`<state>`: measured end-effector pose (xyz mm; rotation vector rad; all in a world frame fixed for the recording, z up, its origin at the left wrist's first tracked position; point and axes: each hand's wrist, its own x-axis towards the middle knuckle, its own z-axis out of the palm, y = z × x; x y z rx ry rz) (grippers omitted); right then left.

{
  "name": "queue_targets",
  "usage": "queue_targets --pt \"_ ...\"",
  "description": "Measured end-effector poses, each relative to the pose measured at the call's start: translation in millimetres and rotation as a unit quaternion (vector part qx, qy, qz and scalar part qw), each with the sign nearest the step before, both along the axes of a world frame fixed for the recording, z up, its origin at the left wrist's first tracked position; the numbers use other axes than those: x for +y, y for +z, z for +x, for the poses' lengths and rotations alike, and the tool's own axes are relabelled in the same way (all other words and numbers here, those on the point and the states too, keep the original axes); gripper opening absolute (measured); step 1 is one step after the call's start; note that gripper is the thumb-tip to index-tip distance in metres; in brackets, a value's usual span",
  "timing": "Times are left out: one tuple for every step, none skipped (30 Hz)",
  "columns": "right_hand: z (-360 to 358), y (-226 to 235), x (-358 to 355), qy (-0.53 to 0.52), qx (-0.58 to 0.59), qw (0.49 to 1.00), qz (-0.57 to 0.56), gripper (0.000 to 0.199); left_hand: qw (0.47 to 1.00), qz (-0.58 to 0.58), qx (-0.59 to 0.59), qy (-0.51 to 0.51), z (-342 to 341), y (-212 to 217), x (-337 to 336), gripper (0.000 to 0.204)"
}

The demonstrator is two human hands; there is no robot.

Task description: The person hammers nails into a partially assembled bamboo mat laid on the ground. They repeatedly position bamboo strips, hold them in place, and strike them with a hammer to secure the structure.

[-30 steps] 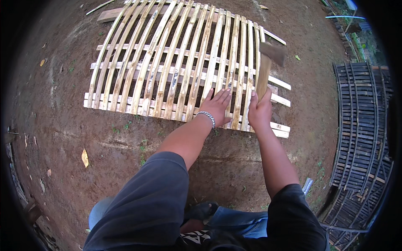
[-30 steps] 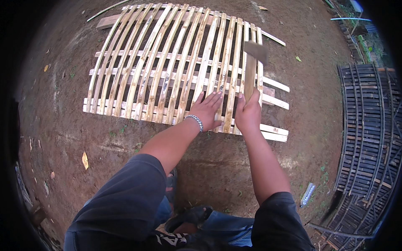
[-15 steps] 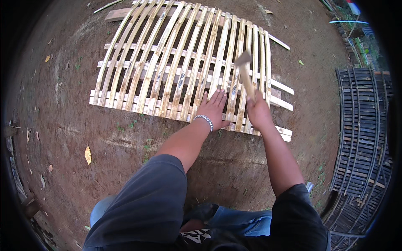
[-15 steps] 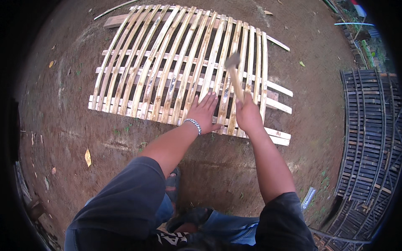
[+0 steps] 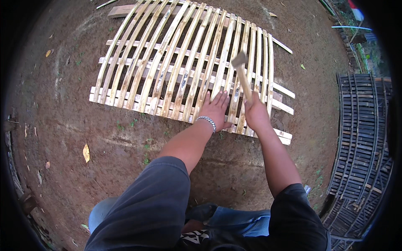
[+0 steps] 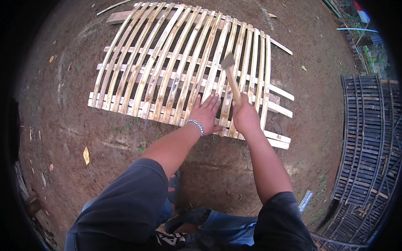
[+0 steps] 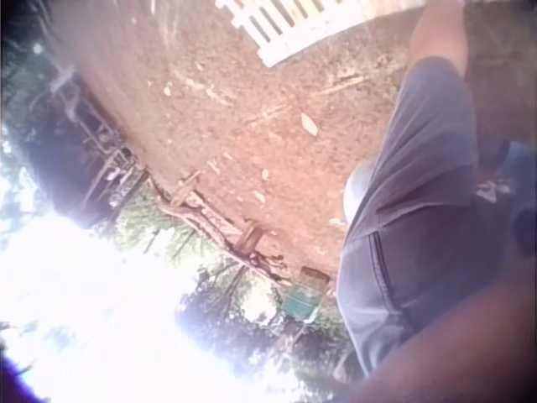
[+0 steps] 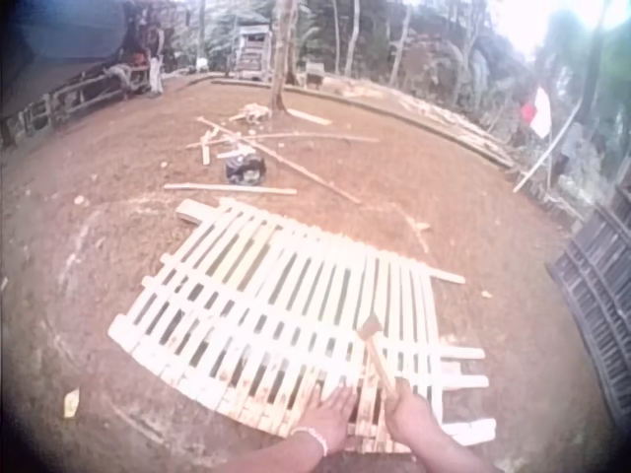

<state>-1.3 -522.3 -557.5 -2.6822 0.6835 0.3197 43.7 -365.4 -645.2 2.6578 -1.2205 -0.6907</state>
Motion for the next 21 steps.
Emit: queue_targets --pt "7.2 22.8 13.2 0.002 -0.034 0.999 0.007 0.045 1.0 0.002 0.001 0.002 0.8 -1.7 1.7 0.114" --pt "9.3 36.3 18.7 0.0 -0.068 0.998 0.012 0.045 1.0 0.001 0.003 0.001 0.6 -0.1 1.0 0.113" --pt "8.1 37.5 18.1 0.019 -0.093 0.995 0.005 0.045 1.0 0.008 0.002 -0.001 -0.6 2.1 0.2 0.112" --pt "7.7 41.1 16.5 0.038 -0.12 0.992 -0.004 0.044 1.0 0.009 0.005 -0.003 -0.3 3.6 -1.6 0.112" --pt "6.9 44.1 14.6 0.058 -0.146 0.987 -0.013 0.043 1.0 0.01 0.008 -0.005 -0.1 4.8 -2.8 0.112" --pt "4.4 42.5 9.3 0.059 -0.012 0.997 -0.048 0.042 1.0 0.012 0.011 -0.006 -0.6 5.8 -3.8 0.112" --pt "3.3 37.9 -3.3 0.058 0.119 0.988 -0.084 0.041 1.0 0.013 0.011 -0.011 1.2 8.8 -7.7 0.113" --pt "3.6 27.1 -15.4 0.06 0.245 0.961 -0.115 0.04 1.0 0.021 0.009 -0.011 2.6 10.0 -7.1 0.113" --pt "-6.0 12.2 -32.5 0.045 0.246 0.961 -0.121 0.037 1.0 0.023 0.011 -0.015 2.7 12.7 -9.5 0.113" --pt "-3.3 16.8 -27.2 0.061 0.219 0.966 -0.119 0.036 1.0 0.026 0.009 -0.013 3.7 11.5 -4.8 0.113" --pt "0.2 30.1 -23.6 0.076 0.195 0.97 -0.119 0.036 1.0 0.027 0.01 -0.01 3.4 11.3 -3.8 0.113" --pt "2.9 37.9 -21.0 0.092 0.172 0.974 -0.119 0.035 1.0 0.027 0.01 -0.008 2.8 10.9 -3.0 0.113" --pt "1.1 39.2 -17.2 0.096 0.091 0.985 -0.108 0.035 1.0 0.021 0.012 -0.01 -0.5 10.9 -2.8 0.113" --pt "5.1 43.0 -7.1 0.075 0.033 0.993 -0.084 0.035 1.0 0.021 0.012 -0.005 0.8 9.1 -0.9 0.113" --pt "8.0 49.5 5.7 0.054 -0.026 0.996 -0.059 0.035 1.0 0.022 0.011 -0.001 1.9 6.9 1.5 0.112" --pt "7.2 51.4 16.6 0.03 -0.083 0.996 -0.033 0.036 1.0 0.025 0.016 0.004 1.5 3.9 4.3 0.112" --pt "-0.8 41.6 17.8 -0.028 -0.104 0.994 -0.002 0.037 1.0 0.017 0.019 0.002 1.8 5.1 0.7 0.112" --pt "-12.7 22.1 14.7 -0.079 -0.087 0.992 0.035 0.038 1.0 0.01 0.022 0.001 2.0 6.2 -2.8 0.112" --pt "-29.4 -6.6 -4.4 -0.033 0.009 0.999 -0.011 0.038 1.0 0.002 0.021 -0.002 1.4 7.3 -8.7 0.112" --pt "-35.8 -23.3 -21.0 0.019 0.104 0.993 -0.053 0.038 1.0 -0.001 0.017 0.001 3.4 8.0 -9.3 0.112" --pt "-37.7 -23.6 -25.0 0.0 0.112 0.994 -0.017 0.039 1.0 -0.001 0.019 0.001 0.8 5.9 -7.2 0.112"
